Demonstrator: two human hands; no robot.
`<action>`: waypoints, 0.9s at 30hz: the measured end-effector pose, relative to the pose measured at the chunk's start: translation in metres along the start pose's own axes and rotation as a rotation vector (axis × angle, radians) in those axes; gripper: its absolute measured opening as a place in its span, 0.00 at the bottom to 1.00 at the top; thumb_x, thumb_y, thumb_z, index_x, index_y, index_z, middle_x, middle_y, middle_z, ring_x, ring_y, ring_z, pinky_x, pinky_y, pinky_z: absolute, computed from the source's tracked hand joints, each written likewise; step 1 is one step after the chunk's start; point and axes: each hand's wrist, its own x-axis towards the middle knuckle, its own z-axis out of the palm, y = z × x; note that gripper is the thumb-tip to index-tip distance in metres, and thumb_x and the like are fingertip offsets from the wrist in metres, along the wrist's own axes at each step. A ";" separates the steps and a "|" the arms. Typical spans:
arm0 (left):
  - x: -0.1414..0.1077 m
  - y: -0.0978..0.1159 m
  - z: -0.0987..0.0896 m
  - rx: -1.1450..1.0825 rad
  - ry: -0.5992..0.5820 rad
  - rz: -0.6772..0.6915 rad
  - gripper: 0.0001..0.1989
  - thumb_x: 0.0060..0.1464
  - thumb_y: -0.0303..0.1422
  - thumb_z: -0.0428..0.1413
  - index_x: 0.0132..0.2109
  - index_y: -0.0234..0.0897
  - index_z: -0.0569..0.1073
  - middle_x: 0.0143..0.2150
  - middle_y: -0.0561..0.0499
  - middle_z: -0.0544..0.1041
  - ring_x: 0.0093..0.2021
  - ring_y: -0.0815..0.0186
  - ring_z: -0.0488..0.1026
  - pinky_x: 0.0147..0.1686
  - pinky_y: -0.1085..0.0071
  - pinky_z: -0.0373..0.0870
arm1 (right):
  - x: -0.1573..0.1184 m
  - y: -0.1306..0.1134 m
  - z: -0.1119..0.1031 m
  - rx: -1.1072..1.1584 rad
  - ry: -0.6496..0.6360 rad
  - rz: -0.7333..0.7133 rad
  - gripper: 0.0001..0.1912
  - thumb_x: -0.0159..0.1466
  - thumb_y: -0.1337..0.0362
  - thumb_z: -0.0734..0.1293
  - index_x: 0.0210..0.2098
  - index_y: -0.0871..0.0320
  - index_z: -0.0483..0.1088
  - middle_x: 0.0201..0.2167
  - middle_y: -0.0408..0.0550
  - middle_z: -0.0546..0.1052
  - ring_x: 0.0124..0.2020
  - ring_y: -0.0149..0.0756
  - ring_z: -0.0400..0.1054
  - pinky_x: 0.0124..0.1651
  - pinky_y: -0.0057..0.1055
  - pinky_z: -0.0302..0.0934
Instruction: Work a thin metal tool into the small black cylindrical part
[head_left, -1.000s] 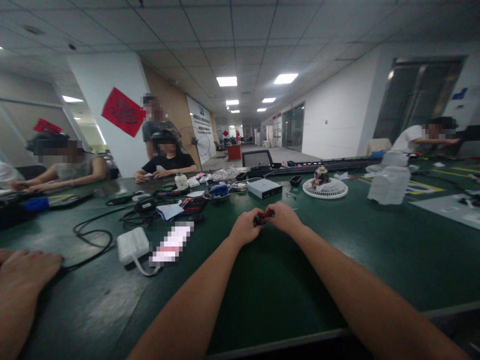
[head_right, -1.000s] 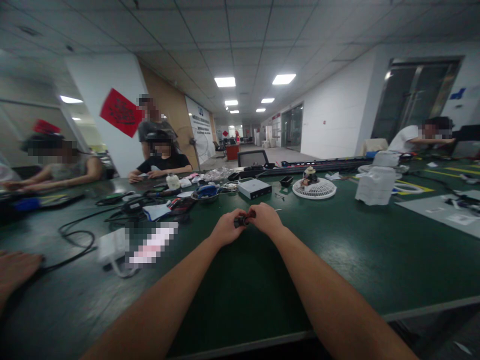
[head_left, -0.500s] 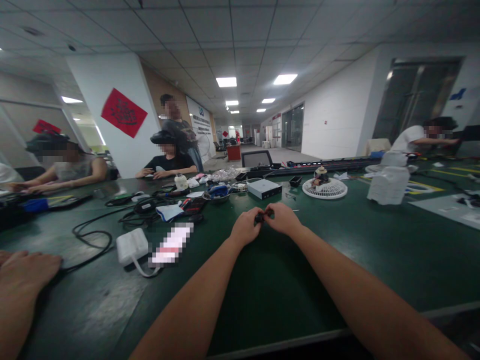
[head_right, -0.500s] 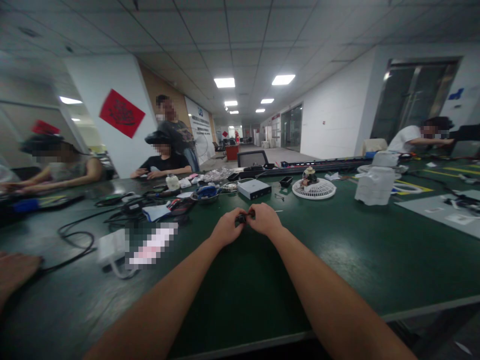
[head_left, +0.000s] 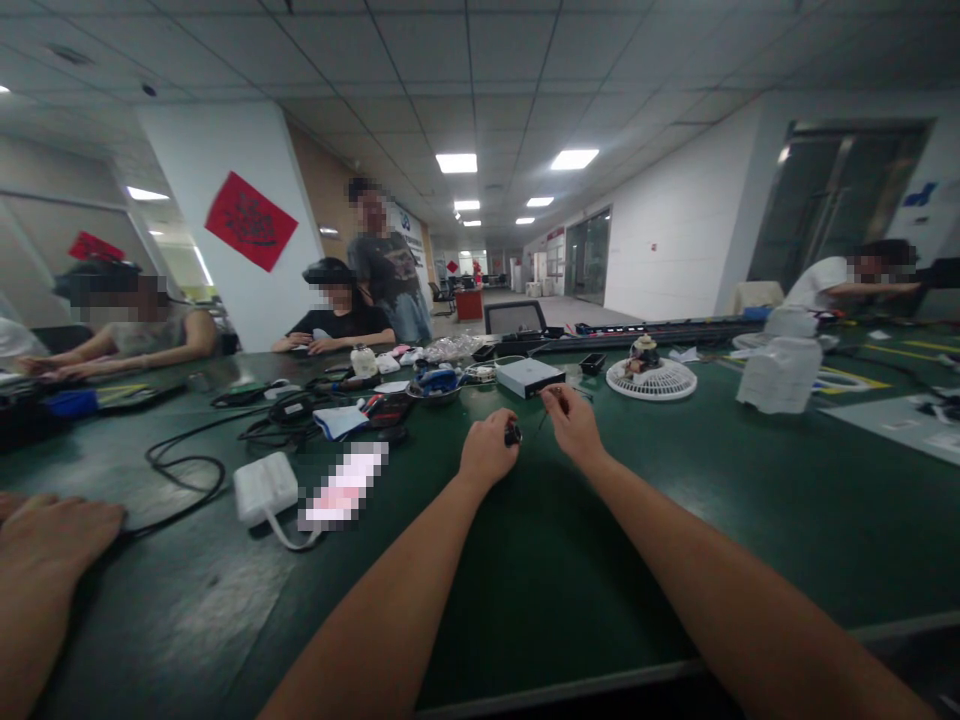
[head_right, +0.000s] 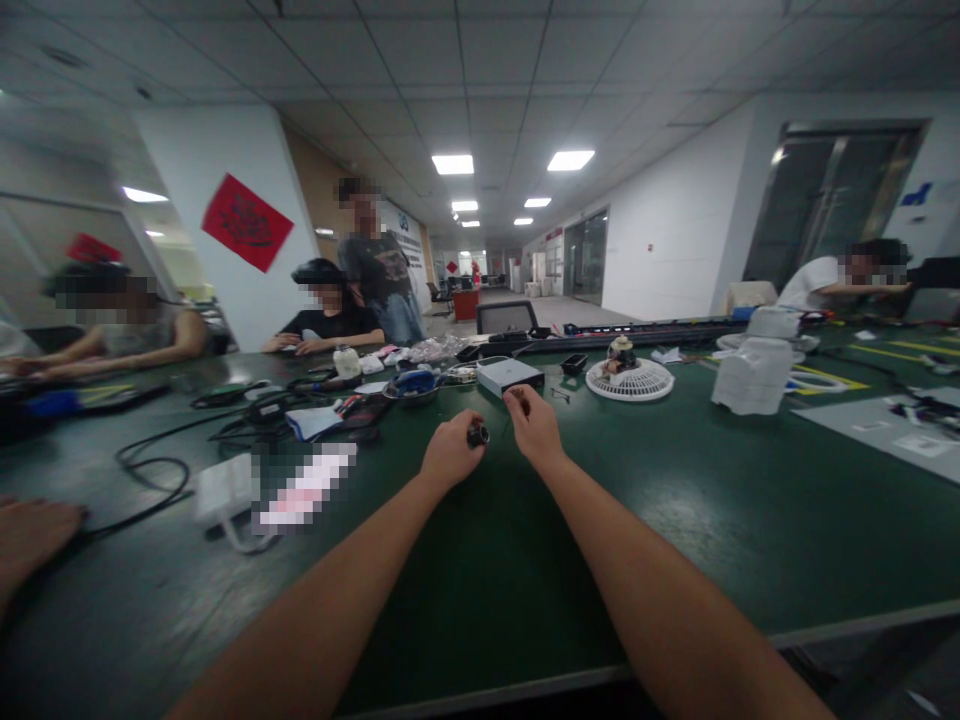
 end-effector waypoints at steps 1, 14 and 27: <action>0.000 0.000 0.000 0.000 0.002 0.001 0.16 0.53 0.26 0.59 0.49 0.40 0.71 0.50 0.47 0.78 0.49 0.56 0.76 0.50 0.62 0.68 | 0.000 0.001 0.001 0.047 -0.007 0.021 0.19 0.71 0.50 0.57 0.43 0.57 0.72 0.33 0.49 0.78 0.34 0.39 0.72 0.39 0.31 0.63; -0.001 0.000 -0.001 -0.008 0.030 -0.013 0.16 0.53 0.27 0.59 0.50 0.40 0.69 0.49 0.46 0.78 0.49 0.56 0.75 0.50 0.63 0.67 | 0.001 0.012 0.007 0.172 -0.046 0.149 0.18 0.70 0.49 0.58 0.37 0.56 0.68 0.29 0.48 0.80 0.31 0.39 0.74 0.37 0.31 0.64; -0.001 -0.003 0.002 0.001 0.074 0.001 0.15 0.54 0.28 0.60 0.48 0.40 0.69 0.48 0.48 0.77 0.46 0.57 0.75 0.47 0.63 0.68 | 0.005 0.024 0.010 0.455 -0.081 0.223 0.21 0.66 0.43 0.61 0.36 0.55 0.66 0.26 0.47 0.79 0.25 0.36 0.71 0.28 0.29 0.61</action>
